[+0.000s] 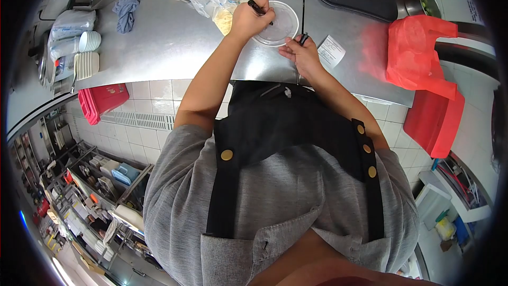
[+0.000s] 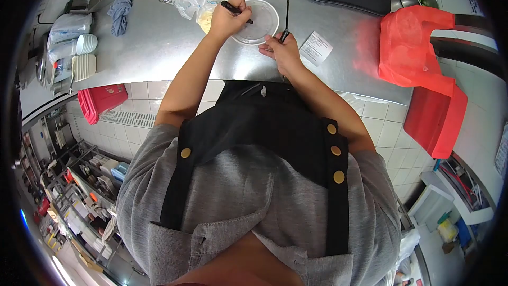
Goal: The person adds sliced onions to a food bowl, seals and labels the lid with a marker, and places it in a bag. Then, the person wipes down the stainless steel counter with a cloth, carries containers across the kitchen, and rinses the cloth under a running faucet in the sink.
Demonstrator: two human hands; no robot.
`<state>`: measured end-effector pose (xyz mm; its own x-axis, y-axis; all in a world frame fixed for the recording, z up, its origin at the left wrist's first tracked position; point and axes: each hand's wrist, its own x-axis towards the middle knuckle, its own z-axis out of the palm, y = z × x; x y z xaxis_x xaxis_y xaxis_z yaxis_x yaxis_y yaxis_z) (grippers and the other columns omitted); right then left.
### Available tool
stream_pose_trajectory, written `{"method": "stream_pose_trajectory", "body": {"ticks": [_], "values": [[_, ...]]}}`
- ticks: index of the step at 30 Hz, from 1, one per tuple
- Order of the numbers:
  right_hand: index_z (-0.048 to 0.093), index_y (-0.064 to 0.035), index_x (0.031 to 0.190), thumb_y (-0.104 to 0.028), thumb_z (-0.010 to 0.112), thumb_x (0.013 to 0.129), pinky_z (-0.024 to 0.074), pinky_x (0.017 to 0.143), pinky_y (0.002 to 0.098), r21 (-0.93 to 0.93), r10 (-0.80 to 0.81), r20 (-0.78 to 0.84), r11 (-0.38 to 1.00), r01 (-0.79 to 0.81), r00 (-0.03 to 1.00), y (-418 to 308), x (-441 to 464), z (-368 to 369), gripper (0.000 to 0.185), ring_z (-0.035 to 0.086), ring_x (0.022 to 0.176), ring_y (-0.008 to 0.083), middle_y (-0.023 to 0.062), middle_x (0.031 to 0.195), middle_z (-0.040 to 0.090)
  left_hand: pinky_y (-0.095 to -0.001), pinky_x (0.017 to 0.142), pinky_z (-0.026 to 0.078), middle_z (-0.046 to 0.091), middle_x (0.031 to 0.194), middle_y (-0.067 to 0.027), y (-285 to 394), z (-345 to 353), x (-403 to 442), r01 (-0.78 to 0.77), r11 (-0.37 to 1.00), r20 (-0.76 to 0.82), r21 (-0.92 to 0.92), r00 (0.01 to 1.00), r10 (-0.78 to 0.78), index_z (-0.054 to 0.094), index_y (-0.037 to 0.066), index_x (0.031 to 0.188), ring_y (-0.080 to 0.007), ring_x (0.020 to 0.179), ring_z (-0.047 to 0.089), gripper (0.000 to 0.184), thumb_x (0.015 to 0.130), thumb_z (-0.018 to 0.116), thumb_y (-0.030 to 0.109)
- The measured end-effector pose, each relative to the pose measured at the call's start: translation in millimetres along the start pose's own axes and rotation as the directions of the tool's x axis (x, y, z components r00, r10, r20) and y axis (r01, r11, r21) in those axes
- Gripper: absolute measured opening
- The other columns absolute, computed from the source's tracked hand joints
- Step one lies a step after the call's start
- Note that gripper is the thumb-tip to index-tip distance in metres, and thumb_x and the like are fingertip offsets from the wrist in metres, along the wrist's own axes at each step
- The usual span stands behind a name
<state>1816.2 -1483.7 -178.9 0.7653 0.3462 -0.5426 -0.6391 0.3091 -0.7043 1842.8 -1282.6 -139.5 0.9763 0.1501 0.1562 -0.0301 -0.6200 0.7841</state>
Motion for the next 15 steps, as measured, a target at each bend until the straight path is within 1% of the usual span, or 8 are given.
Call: {"method": "stream_pose_trajectory", "body": {"ticks": [4, 6, 7, 9, 13, 15], "values": [[0.038, -0.0054, 0.097, -0.005, 0.065, 0.092, 0.0623, 0.075, 0.0411, 0.005, 0.004, -0.007, 1.000, -0.004, 1.000, -2.2, -2.1, 2.3, 0.028, 0.068, 0.079, 0.0275, 0.0132, 0.094, 0.058, -0.0314, 0.054, 0.041, 0.051, 0.058, -0.0031, -3.7, 1.9, 1.8, -0.022, 0.999, -0.015, -0.041, 1.000, 0.022, 0.050, 0.008, 0.069, -0.0143, 0.055, 0.047, 0.028, 0.081, 0.072, 0.020], [0.038, -0.0051, 0.097, -0.005, 0.065, 0.092, 0.0623, 0.075, 0.0410, -0.003, 0.001, -0.014, 1.000, -0.001, 1.000, -2.2, -1.9, 3.2, 0.027, 0.068, 0.079, 0.0274, 0.0132, 0.093, 0.058, -0.0310, 0.053, 0.040, 0.050, 0.058, -0.0024, -9.5, 5.1, 2.3, 0.011, 0.991, -0.031, -0.134, 0.999, -0.015, 0.050, 0.008, 0.069, -0.0138, 0.055, 0.047, 0.027, 0.081, 0.071, 0.019], [0.038, -0.0047, 0.098, -0.006, 0.065, 0.092, 0.0624, 0.075, 0.0409, -0.013, 0.000, -0.020, 1.000, 0.000, 1.000, -2.2, -2.0, 3.1, 0.027, 0.068, 0.079, 0.0272, 0.0131, 0.093, 0.058, -0.0310, 0.053, 0.040, 0.050, 0.058, -0.0024, -7.2, 5.0, 2.1, 0.011, 0.991, -0.031, -0.135, 0.999, -0.015, 0.050, 0.008, 0.069, -0.0138, 0.055, 0.047, 0.027, 0.081, 0.071, 0.019], [0.038, -0.0045, 0.098, -0.006, 0.065, 0.092, 0.0624, 0.075, 0.0409, -0.014, -0.002, -0.019, 1.000, 0.002, 1.000, -2.6, -2.3, 2.7, 0.027, 0.068, 0.079, 0.0271, 0.0131, 0.093, 0.058, -0.0306, 0.053, 0.040, 0.050, 0.058, -0.0021, -2.9, 4.1, 0.5, 0.009, 0.998, -0.019, -0.069, 1.000, -0.010, 0.049, 0.007, 0.069, -0.0131, 0.055, 0.046, 0.027, 0.081, 0.071, 0.018], [0.038, -0.0040, 0.098, -0.006, 0.065, 0.092, 0.0624, 0.075, 0.0410, -0.025, 0.002, -0.009, 1.000, -0.002, 1.000, -2.3, -1.1, 2.1, 0.028, 0.068, 0.079, 0.0267, 0.0133, 0.093, 0.058, -0.0304, 0.053, 0.039, 0.049, 0.058, -0.0024, -4.2, 5.8, 1.5, 0.009, 0.992, -0.053, -0.130, 0.998, -0.016, 0.048, 0.007, 0.069, -0.0131, 0.055, 0.046, 0.028, 0.081, 0.071, 0.018], [0.038, -0.0039, 0.098, -0.006, 0.065, 0.092, 0.0624, 0.075, 0.0410, -0.026, 0.000, -0.013, 1.000, 0.000, 1.000, -2.2, -1.0, 1.9, 0.028, 0.068, 0.079, 0.0265, 0.0133, 0.093, 0.057, -0.0305, 0.053, 0.039, 0.050, 0.058, -0.0024, -2.4, 6.5, 1.0, -0.014, 0.997, -0.042, -0.072, 0.999, 0.011, 0.048, 0.007, 0.068, -0.0129, 0.055, 0.045, 0.029, 0.081, 0.071, 0.020]]}}
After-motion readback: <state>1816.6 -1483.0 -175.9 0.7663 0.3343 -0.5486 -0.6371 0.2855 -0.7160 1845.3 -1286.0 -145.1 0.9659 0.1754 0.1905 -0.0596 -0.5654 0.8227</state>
